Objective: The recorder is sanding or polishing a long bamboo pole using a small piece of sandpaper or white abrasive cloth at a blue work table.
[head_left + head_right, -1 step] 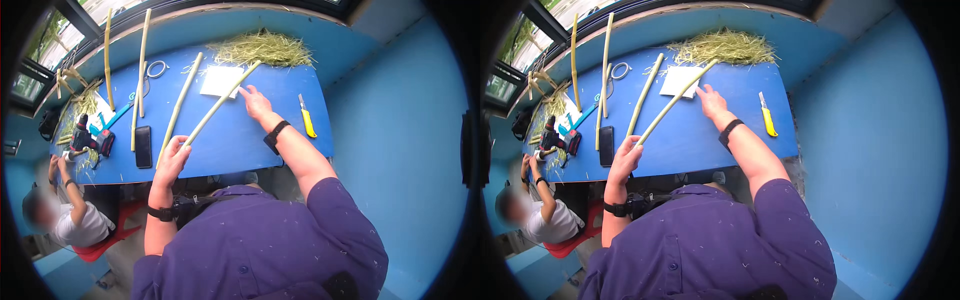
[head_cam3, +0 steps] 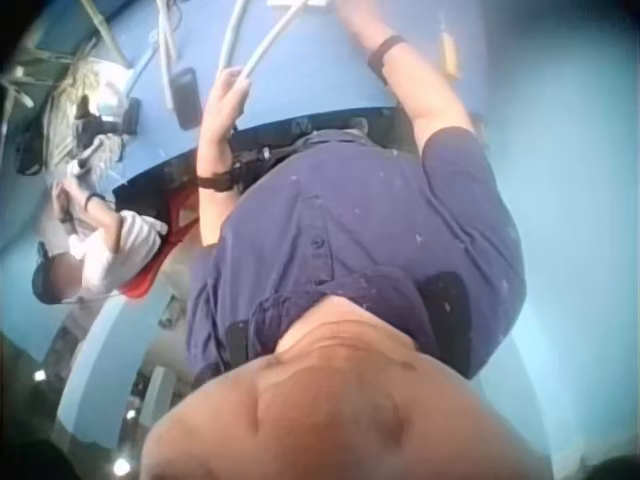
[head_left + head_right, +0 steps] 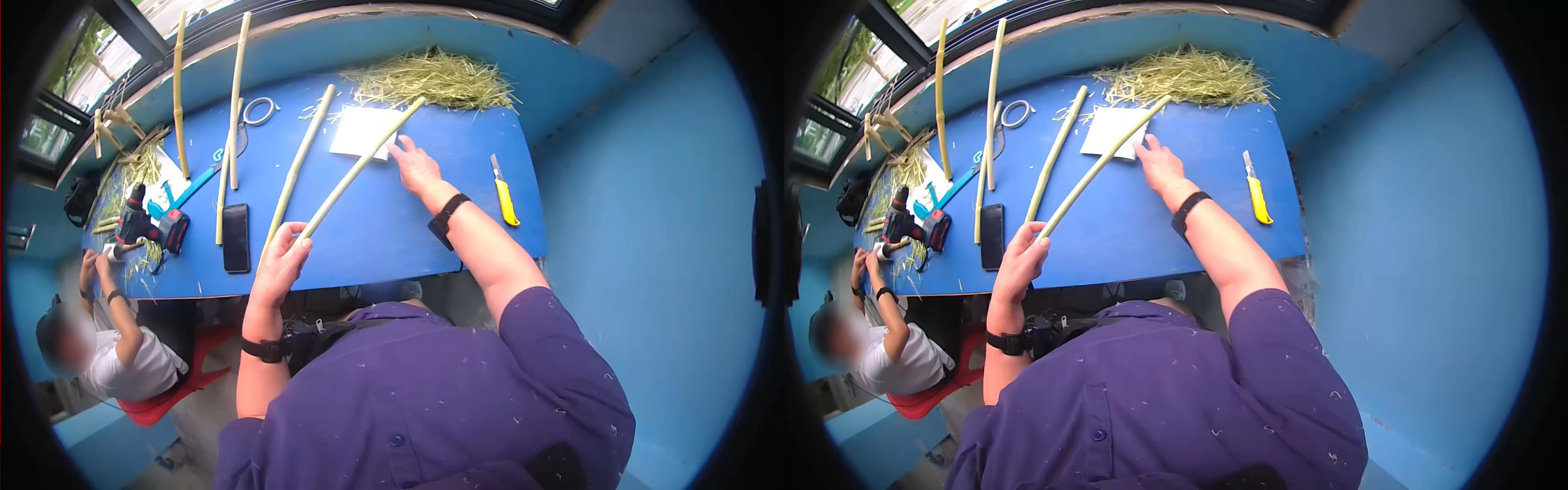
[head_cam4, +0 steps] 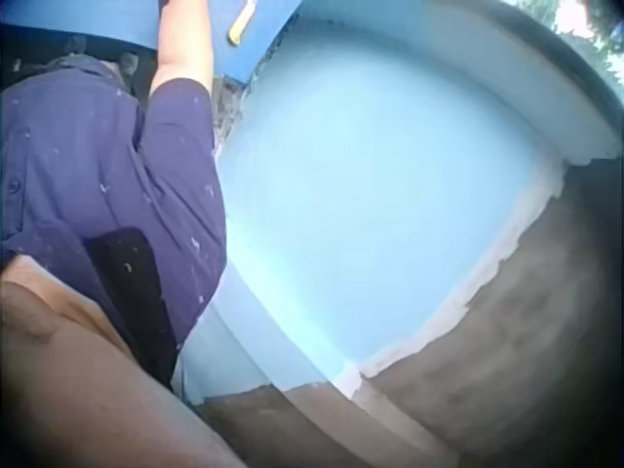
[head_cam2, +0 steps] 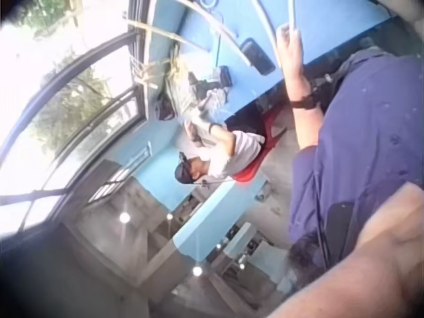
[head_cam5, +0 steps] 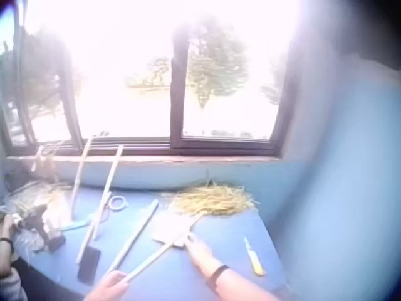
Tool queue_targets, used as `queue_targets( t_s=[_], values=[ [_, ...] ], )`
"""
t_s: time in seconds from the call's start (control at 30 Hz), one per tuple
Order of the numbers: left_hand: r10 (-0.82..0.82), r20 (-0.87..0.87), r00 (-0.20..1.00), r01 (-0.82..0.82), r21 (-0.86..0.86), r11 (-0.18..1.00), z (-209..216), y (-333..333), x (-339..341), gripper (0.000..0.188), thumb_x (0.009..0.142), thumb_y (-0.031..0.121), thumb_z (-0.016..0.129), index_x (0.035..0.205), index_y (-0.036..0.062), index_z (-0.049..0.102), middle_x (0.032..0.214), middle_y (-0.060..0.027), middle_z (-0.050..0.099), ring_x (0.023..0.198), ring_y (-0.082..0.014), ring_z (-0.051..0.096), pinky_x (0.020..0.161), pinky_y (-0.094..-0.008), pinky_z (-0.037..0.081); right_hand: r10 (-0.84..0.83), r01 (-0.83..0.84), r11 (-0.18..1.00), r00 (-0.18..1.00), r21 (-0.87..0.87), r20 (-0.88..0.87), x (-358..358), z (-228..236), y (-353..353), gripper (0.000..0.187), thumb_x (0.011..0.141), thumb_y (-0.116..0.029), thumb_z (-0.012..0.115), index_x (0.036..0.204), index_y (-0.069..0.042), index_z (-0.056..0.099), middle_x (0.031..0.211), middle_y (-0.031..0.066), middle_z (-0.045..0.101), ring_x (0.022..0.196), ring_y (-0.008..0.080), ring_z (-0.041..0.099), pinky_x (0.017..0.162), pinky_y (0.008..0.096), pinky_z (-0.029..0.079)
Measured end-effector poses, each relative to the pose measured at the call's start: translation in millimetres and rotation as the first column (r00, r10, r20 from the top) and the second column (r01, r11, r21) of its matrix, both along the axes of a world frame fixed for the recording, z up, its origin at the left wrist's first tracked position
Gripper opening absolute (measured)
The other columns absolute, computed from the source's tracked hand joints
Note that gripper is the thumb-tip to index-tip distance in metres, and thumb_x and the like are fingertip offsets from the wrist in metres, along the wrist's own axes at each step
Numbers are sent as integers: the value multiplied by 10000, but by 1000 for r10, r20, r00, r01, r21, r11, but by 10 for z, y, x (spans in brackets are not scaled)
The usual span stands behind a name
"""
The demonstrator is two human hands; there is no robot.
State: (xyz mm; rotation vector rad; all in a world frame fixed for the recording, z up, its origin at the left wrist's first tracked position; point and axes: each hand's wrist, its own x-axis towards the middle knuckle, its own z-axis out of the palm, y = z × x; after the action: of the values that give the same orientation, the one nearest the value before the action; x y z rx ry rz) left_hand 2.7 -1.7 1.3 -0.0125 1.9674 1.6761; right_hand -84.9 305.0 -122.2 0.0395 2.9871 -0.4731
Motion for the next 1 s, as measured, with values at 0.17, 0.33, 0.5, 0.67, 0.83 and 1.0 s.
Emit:
queue_targets(
  t_s=[0.17, 0.33, 0.5, 0.67, 0.83, 1.0],
  values=[
    [58, 16, 998, -58, -3, 998, 63, -243, 42, 201, 924, 161, 568, 1092, 55, 541, 656, 74, 450, 552, -10, 388, 471, -177, 308, 120, -123, 987, 992, 107, 35, -306, -195, -228, 525, 847, -21, 509, 1328, -225, 456, 1362, 107, 434, 1049, 309, 560, 855, 418, 522],
    [48, -14, 999, -48, 22, 999, -37, -369, 40, 211, 931, 162, 554, 1115, 68, 511, 654, 86, 405, 503, 9, 330, 418, -154, 235, 122, -113, 964, 992, 240, -23, -444, -378, -80, 451, 807, 5, 528, 1226, -162, 535, 1287, 88, 495, 1067, 296, 542, 863, 398, 516],
    [43, 15, 999, -43, 14, 999, -50, -370, -7, 218, 927, 162, 561, 1117, 68, 511, 660, 87, 407, 507, 10, 333, 421, -154, 241, 117, -69, 977, 965, 200, -235, -277, -198, -101, 400, 850, -71, 502, 1213, -230, 557, 1165, 84, 517, 965, 310, 567, 785, 415, 534],
    [18, 22, 1000, -19, 46, 999, 31, -278, -15, 213, 924, 161, 566, 1111, 72, 516, 671, 83, 412, 515, 9, 333, 420, -155, 243, 139, -140, 962, 990, 235, 19, -407, -269, -169, 480, 890, -64, 462, 1295, -318, 511, 1368, 53, 407, 1021, 300, 561, 842, 405, 527],
    [49, 7, 999, -49, 10, 999, 45, -338, 84, 204, 925, 162, 564, 1104, 77, 518, 679, 79, 418, 520, 6, 339, 421, -154, 246, 183, -112, 933, 966, 343, -183, -481, -342, -226, 283, 848, -98, 511, 1041, -247, 654, 1116, 34, 551, 1002, 253, 555, 776, 413, 488],
    [99, 25, 995, -99, 5, 995, 4, -404, 92, 204, 924, 167, 567, 1096, 63, 539, 665, 76, 451, 548, -7, 383, 459, -177, 298, 275, -120, 937, 834, 329, -479, -274, -54, -127, 91, 794, -142, 561, 823, -141, 647, 853, 16, 600, 967, 230, 537, 846, 425, 385]
  ],
)
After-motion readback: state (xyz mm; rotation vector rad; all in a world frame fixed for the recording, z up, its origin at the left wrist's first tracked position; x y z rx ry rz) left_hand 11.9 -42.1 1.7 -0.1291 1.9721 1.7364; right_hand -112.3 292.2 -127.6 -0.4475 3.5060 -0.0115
